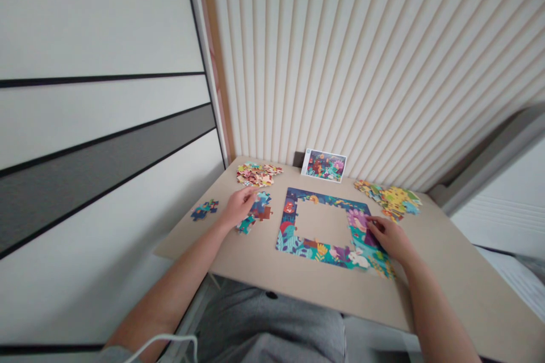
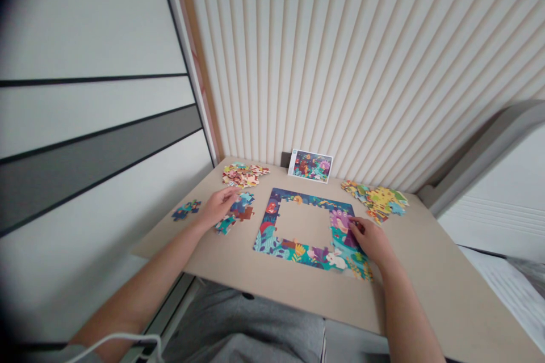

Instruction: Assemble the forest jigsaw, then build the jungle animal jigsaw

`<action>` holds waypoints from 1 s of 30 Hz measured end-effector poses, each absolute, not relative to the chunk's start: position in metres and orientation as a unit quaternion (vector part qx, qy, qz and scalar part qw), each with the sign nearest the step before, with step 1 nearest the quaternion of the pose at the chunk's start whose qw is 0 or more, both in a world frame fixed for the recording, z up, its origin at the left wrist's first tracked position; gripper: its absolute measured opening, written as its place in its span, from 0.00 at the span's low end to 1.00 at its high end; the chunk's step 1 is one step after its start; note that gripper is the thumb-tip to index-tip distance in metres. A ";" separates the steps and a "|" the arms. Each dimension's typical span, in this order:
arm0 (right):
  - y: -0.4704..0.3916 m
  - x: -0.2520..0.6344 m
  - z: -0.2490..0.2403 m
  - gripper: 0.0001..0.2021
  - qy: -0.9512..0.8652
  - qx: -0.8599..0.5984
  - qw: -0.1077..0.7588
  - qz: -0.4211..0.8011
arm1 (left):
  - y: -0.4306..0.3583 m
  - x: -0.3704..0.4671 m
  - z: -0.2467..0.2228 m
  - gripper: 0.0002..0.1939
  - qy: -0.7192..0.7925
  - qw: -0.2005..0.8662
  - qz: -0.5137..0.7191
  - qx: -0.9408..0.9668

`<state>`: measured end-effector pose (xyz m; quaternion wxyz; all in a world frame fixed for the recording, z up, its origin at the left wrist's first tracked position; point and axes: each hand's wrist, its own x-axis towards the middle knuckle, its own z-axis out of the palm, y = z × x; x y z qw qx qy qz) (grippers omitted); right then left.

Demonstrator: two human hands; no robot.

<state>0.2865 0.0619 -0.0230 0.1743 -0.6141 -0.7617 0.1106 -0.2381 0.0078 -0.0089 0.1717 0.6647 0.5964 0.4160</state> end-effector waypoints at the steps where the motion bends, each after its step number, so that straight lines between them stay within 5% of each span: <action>1: 0.062 0.286 -0.023 0.27 -0.762 -0.614 0.174 0.111 | 0.008 -0.236 -0.010 0.20 0.594 0.155 0.404 0.678; 10: 0.060 0.284 -0.020 0.25 -0.763 -0.610 0.184 0.110 | 0.023 -0.224 -0.017 0.25 0.633 -0.025 0.271 0.725; 17: 0.058 0.283 -0.019 0.24 -0.761 -0.611 0.185 0.113 | 0.024 -0.227 -0.018 0.18 0.614 0.018 0.288 0.735; 30: 0.056 0.279 -0.016 0.25 -0.755 -0.621 0.182 0.109 | -0.004 -0.216 0.000 0.28 0.481 0.070 0.352 0.800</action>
